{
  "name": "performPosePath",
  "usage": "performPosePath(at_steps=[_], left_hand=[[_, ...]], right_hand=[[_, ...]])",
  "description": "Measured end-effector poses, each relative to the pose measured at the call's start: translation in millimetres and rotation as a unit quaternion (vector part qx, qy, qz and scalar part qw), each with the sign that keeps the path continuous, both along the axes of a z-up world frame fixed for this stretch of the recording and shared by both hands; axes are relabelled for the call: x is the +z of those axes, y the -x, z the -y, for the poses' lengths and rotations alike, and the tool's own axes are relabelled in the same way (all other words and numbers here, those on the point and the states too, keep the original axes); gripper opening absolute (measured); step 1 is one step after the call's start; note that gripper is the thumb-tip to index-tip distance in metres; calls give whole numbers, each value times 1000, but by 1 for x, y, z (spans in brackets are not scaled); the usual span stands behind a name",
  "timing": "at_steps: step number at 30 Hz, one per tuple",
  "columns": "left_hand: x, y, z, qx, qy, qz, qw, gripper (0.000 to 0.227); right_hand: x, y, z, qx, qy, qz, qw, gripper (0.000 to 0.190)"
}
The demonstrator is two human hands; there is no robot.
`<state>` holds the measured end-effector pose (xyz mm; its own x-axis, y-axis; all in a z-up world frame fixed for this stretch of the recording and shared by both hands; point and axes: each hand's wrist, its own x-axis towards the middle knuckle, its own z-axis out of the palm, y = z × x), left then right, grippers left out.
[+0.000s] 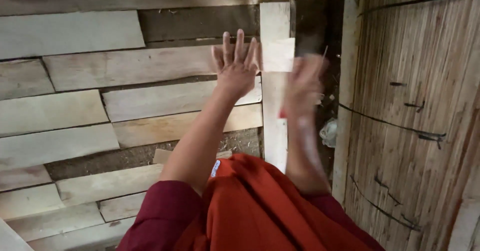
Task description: The person is trimming thin wooden planks with a utility knife and fitting them into a wooden structure.
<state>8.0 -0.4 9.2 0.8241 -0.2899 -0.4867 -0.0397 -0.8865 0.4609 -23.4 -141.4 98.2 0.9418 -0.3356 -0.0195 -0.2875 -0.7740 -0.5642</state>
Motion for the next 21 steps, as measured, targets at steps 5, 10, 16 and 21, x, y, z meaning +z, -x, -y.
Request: performPosePath(at_steps=[5, 10, 16, 21], left_hand=[[19, 5, -4, 0, 5, -19, 1000, 67], [13, 4, -5, 1, 8, -24, 1000, 68], [21, 3, -7, 17, 34, -29, 999, 65], [24, 4, -6, 20, 34, -23, 999, 62]], right_hand=[[-37, -4, -35, 105, 140, -176, 969, 31], [-111, -17, -11, 85, 203, -241, 945, 27], [-98, -26, -26, 134, 213, -264, 931, 29], [-92, -34, -26, 138, 168, -245, 945, 28]])
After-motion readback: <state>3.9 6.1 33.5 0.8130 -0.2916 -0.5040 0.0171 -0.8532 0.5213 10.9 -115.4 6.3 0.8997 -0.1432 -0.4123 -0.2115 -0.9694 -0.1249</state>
